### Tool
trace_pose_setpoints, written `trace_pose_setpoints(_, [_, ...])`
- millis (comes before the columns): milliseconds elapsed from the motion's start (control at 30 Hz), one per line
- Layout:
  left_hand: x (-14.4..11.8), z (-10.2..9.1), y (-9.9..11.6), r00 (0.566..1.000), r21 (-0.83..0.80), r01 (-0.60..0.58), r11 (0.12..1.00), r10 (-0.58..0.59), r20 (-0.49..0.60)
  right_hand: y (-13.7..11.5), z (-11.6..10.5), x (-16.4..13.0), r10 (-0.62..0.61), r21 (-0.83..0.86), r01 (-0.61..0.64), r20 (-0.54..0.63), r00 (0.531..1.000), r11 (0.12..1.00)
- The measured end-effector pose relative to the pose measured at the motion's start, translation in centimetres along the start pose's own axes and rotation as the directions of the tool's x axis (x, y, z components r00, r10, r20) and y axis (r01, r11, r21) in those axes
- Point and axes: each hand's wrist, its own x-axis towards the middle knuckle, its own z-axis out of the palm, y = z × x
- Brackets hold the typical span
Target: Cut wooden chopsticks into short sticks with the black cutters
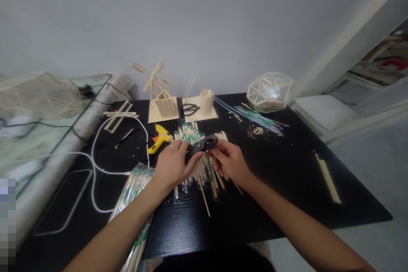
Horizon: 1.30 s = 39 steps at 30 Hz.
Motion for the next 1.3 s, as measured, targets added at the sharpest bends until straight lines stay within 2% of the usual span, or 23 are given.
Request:
trace_pose_setpoints(400, [-0.03,-0.16,0.09,0.999,0.019,0.026,0.999,-0.026,0.044,0.22,-0.07,0.04,-0.007,0.005,0.007,0.004,1.000,1.000])
trace_pose_setpoints(633, [0.01,-0.09,-0.13,0.999,-0.010,-0.026,1.000,0.026,-0.026,-0.16,-0.09,-0.03,-0.014,0.009,0.014,0.020,1.000,1.000])
trace_pose_setpoints(1100, [-0.02,0.08,-0.20,0.997,0.019,-0.046,0.999,0.047,-0.055,-0.05,-0.45,0.03,-0.003,-0.029,0.005,0.064,0.998,1.000])
trace_pose_setpoints(1300, [0.01,0.07,-0.16,0.999,0.022,-0.033,0.999,0.034,-0.030,-0.21,-0.43,-0.05,-0.001,-0.024,0.003,0.075,0.997,1.000])
